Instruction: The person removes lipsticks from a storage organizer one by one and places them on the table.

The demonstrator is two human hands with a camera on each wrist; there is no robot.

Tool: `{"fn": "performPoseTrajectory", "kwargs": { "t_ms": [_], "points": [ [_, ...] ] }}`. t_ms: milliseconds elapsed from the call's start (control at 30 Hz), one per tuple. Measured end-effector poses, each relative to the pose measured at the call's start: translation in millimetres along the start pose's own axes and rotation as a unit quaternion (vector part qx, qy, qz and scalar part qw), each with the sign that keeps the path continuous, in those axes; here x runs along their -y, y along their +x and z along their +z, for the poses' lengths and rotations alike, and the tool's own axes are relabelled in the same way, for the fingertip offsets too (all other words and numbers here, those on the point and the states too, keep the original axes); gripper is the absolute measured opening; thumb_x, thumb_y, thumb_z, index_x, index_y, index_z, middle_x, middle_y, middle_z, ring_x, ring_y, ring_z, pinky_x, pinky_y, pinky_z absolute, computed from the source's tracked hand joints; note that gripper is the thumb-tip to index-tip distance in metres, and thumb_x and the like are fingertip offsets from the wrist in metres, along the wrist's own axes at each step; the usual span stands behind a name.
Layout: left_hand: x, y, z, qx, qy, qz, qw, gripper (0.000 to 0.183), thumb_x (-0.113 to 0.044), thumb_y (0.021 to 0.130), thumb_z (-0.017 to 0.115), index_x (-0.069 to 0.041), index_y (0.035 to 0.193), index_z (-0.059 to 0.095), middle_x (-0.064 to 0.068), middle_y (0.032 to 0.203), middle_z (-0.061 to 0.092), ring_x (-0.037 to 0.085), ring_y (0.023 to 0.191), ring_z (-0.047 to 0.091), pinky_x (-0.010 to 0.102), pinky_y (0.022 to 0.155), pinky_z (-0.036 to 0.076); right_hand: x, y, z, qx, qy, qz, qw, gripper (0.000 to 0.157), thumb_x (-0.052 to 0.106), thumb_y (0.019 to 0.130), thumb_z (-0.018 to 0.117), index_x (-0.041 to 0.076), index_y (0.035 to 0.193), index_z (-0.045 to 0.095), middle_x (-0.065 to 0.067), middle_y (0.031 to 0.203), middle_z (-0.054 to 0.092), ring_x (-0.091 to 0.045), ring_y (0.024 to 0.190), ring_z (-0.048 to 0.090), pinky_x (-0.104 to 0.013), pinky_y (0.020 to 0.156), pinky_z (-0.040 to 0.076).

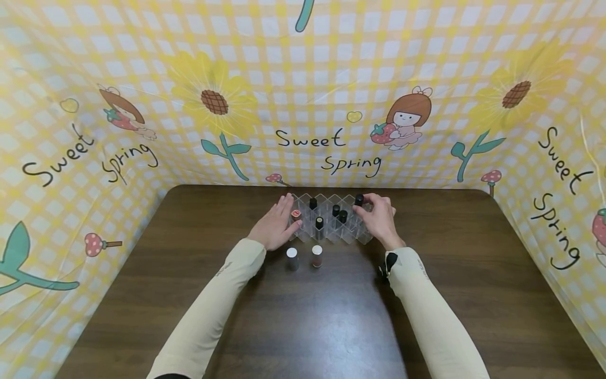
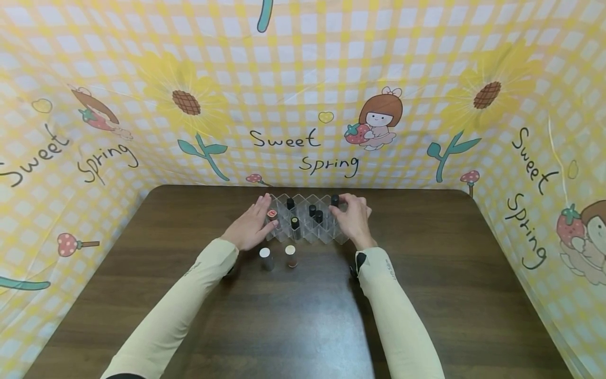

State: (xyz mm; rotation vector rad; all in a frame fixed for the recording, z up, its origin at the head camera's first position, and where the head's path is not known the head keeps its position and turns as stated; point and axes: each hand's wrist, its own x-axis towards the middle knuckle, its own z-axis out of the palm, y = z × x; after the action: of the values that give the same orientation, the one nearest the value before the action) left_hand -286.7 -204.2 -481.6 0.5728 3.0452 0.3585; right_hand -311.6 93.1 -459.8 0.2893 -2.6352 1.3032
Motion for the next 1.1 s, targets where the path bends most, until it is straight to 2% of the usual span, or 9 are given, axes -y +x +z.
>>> {"fn": "performPoseTrajectory", "kwargs": {
  "t_ms": [400, 733, 900, 1100],
  "points": [
    [-0.3, 0.4, 0.9, -0.002, 0.0, 0.001, 1.0, 0.081, -0.06, 0.1, 0.019, -0.004, 0.155, 0.003, 0.012, 0.164, 0.001, 0.025, 0.152, 0.001, 0.04, 0.124, 0.012, -0.6, 1.0, -1.3, -0.001, 0.009, 0.014, 1.0, 0.029, 0.028, 0.091, 0.068, 0.006, 0.109, 0.065, -0.013, 0.111, 0.067, -0.03, 0.111, 0.047, -0.053, 0.103, 0.023],
    [0.3, 1.0, 1.3, -0.001, 0.004, 0.002, 1.0, 0.08, -0.058, 0.101, 0.021, -0.002, 0.155, 0.005, 0.013, 0.164, 0.003, 0.03, 0.152, 0.006, 0.043, 0.123, 0.014, 0.6, 2.3, -1.1, -0.011, 0.014, 0.015, 1.0, 0.029, 0.028, 0.091, 0.067, 0.007, 0.11, 0.066, -0.013, 0.113, 0.067, -0.031, 0.11, 0.05, -0.054, 0.105, 0.024],
    [0.3, 1.4, 0.8, 0.003, 0.004, 0.0, 1.0, 0.079, -0.058, 0.101, 0.021, -0.003, 0.155, 0.004, 0.013, 0.164, 0.001, 0.027, 0.152, 0.002, 0.041, 0.124, 0.012, 3.5, 1.3, -2.6, -0.014, 0.022, 0.016, 1.0, 0.029, 0.027, 0.091, 0.067, 0.007, 0.111, 0.065, -0.014, 0.113, 0.066, -0.033, 0.111, 0.053, -0.055, 0.108, 0.023],
    [0.5, 1.3, 0.0, 0.004, 0.0, 0.003, 1.0, 0.08, -0.059, 0.1, 0.02, -0.003, 0.155, 0.003, 0.011, 0.164, -0.002, 0.026, 0.152, 0.001, 0.041, 0.124, 0.012, 8.4, -1.4, -5.2, -0.015, 0.029, 0.027, 0.999, 0.029, 0.026, 0.091, 0.067, 0.007, 0.113, 0.064, -0.014, 0.114, 0.064, -0.033, 0.111, 0.057, -0.05, 0.102, 0.036]
  ]
}}
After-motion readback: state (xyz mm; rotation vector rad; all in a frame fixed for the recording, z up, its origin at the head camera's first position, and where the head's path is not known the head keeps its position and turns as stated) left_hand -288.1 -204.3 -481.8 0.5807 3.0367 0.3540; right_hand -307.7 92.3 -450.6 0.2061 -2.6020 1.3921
